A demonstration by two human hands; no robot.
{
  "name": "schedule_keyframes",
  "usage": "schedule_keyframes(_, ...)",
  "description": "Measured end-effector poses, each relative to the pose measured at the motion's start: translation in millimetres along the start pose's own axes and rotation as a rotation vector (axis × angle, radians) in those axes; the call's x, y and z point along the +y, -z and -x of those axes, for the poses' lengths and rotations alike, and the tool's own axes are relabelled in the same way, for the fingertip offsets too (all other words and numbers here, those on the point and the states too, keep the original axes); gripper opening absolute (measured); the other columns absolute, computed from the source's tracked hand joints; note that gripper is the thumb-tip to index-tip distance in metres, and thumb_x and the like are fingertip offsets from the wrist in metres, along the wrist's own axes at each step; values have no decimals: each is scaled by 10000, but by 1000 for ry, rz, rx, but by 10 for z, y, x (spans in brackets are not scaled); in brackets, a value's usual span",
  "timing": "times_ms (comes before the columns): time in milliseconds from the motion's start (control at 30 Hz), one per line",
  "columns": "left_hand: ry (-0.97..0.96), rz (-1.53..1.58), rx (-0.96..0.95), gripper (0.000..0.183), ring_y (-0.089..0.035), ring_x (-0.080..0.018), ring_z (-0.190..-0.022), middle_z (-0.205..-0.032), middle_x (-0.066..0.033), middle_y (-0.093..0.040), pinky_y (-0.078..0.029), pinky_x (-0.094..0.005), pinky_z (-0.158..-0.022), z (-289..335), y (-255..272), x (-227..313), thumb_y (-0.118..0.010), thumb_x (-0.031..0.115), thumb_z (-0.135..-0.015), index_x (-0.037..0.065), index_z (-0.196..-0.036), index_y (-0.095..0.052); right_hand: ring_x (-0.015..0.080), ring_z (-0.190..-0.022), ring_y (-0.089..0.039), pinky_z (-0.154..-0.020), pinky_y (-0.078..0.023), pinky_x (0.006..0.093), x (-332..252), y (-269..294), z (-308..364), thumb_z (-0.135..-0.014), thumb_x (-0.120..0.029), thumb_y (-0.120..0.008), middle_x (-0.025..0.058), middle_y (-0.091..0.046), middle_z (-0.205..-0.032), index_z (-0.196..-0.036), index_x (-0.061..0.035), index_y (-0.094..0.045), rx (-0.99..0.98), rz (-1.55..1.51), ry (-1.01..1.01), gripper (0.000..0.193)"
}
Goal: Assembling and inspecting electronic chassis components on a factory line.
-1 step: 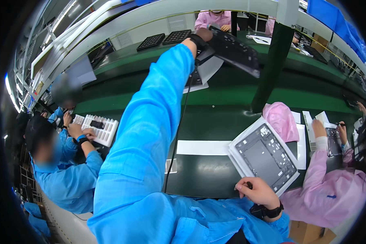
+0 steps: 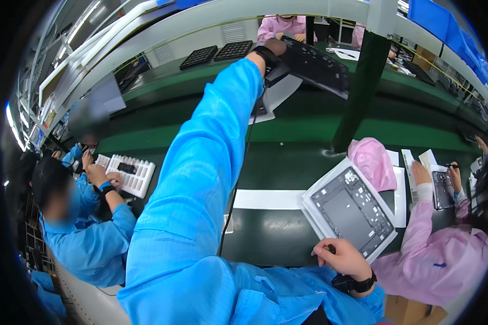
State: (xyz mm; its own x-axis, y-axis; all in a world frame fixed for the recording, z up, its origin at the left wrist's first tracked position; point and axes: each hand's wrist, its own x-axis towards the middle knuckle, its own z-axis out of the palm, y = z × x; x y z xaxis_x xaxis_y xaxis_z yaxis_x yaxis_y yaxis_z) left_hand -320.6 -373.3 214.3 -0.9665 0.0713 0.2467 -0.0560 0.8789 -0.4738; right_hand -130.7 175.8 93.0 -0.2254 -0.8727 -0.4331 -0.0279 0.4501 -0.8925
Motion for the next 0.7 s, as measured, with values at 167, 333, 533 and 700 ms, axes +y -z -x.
schedule_keyframes(167,7,243,164,317,-636,-389,-938,-950,-221,-658,-525,-433,-746,-683,-278,362,-633,12,-695,36,-1011,-644,84,-603,-558,-574,-432,238,69,125,-81,-941,-237,-575,20,-622,-655,-905,-9,-648,12,12,-64,242)
schedule_keyframes(333,32,318,102,377,-616,-412,-955,-968,-256,-640,-502,-454,-800,-774,-503,578,-613,40,-730,28,-1107,-600,89,-579,-557,-552,-428,236,92,114,-217,-938,-238,-581,22,-631,-658,-916,-12,-652,-9,59,-54,238)
schedule_keyframes(533,224,347,46,311,-625,-408,-944,-968,-248,-649,-486,-466,-834,-277,-1124,720,-535,106,-861,38,-1158,-592,142,-591,-611,-576,-459,268,67,48,-288,-933,-281,-583,57,-644,-647,-913,-11,-649,-24,113,-50,278)
schedule_keyframes(700,110,352,-328,358,-623,-413,-972,-1005,-251,-650,-478,-488,-843,275,-1937,704,-548,105,-843,17,-1189,-573,157,-585,-615,-572,-460,280,71,-6,-303,-924,-276,-588,69,-648,-648,-915,-10,-649,-43,138,-32,273)
